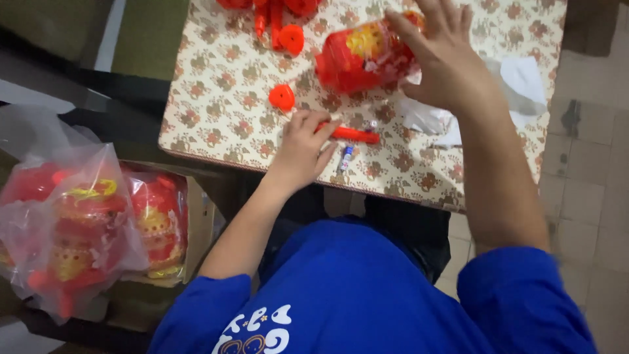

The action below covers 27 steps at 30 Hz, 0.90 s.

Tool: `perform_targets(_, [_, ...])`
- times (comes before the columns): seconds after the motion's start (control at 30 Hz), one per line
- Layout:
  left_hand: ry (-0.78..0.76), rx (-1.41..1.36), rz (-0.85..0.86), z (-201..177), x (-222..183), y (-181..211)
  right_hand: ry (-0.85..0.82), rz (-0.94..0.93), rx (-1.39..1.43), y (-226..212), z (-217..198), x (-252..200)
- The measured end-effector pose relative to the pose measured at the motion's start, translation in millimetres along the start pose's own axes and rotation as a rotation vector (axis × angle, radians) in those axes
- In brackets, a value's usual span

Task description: Assembling plastic lanterns by wiping the bodies with a tissue and attaching plastic handles.

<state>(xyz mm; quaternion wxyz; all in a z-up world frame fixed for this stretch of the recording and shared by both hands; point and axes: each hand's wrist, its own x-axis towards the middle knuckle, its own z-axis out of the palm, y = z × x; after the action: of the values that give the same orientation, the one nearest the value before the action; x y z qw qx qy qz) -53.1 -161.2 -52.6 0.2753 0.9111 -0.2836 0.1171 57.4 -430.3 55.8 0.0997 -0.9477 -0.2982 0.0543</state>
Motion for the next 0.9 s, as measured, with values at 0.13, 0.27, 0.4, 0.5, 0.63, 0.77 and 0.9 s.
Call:
perform_targets(0.13, [0.122, 0.12, -0.011, 21.1, -2.9, -10.8, 0.529, -0.273, 0.362, -33.1, 86.3, -44.8])
perform_targets(0.27, [0.185, 0.195, -0.003, 34.9, -3.3, -22.5, 0.342, -0.395, 0.105, -92.5, 99.4, -75.4])
perform_targets(0.4, [0.188, 0.152, -0.003, 40.2, -3.2, -31.2, 0.345, -0.324, 0.136, -93.4, 116.0, -78.9])
perform_targets(0.5, [0.166, 0.103, 0.02, 37.6, -8.9, -32.2, 0.351, -0.284, 0.121, -103.7, 108.2, -87.1])
perform_targets(0.63, [0.123, 0.113, 0.034, 33.3, -12.9, -37.6, 0.365, -0.215, -0.014, -94.9, 112.3, -95.1])
perform_targets(0.77, [0.107, 0.098, 0.064, 25.5, -15.2, -36.2, 0.406, -0.15, -0.079, -85.9, 127.9, -97.0])
perform_targets(0.9, [0.117, 0.105, 0.093, 25.5, -20.2, -41.3, 0.405, -0.151, -0.068, -87.3, 125.5, -97.5])
